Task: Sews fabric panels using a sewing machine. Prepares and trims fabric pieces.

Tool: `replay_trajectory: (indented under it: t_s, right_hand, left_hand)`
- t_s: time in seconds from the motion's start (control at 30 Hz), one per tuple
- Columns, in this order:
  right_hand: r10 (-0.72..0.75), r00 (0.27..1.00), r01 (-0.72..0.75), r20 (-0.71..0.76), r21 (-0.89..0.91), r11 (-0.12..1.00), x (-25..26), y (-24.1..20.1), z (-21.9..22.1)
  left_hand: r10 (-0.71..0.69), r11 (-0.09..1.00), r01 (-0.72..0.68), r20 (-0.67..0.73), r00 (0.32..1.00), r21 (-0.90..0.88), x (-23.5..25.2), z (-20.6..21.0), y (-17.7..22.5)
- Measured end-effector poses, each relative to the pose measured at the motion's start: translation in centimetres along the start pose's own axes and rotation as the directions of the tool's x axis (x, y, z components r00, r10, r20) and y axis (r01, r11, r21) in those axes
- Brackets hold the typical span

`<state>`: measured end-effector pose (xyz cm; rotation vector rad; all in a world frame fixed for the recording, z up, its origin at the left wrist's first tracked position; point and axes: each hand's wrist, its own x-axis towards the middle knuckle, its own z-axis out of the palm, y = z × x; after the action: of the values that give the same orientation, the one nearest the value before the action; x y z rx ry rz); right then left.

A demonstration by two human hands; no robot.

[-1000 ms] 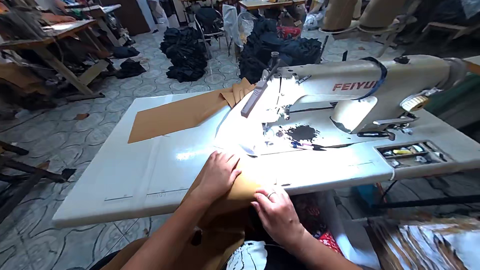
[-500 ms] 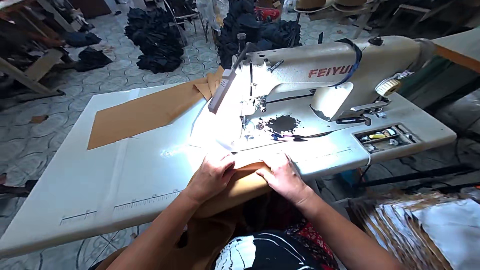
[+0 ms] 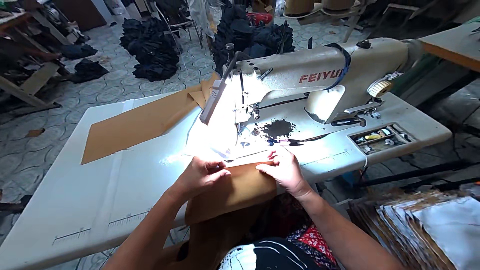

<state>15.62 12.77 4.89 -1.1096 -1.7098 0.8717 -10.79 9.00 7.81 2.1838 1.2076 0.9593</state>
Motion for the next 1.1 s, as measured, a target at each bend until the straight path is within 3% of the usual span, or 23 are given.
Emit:
replay_trajectory:
  t_s: [0.33,0.47,0.67,1.1]
  right_hand:
    - [-0.021,0.998,0.023,-0.051,0.032,0.999,0.27,0.52,0.3]
    - [-0.061,0.995,0.063,-0.084,0.016,0.998,0.47,0.83,0.43]
    - [0.027,0.998,-0.021,-0.057,0.107,0.994,0.48,0.59,0.33]
    - [0.062,0.997,-0.056,-0.049,0.118,0.991,0.5,0.63,0.31]
  left_hand:
    - [-0.169,0.984,0.165,-0.051,0.984,-0.065,0.21,-0.23,-0.53]
    - [-0.17,0.984,0.166,-0.066,0.983,-0.064,0.28,-0.2,-0.49]
    - [-0.193,0.98,0.189,-0.079,0.978,-0.055,0.25,-0.21,-0.64]
    - [-0.274,0.956,0.267,-0.042,0.961,-0.12,0.2,-0.38,-0.58]
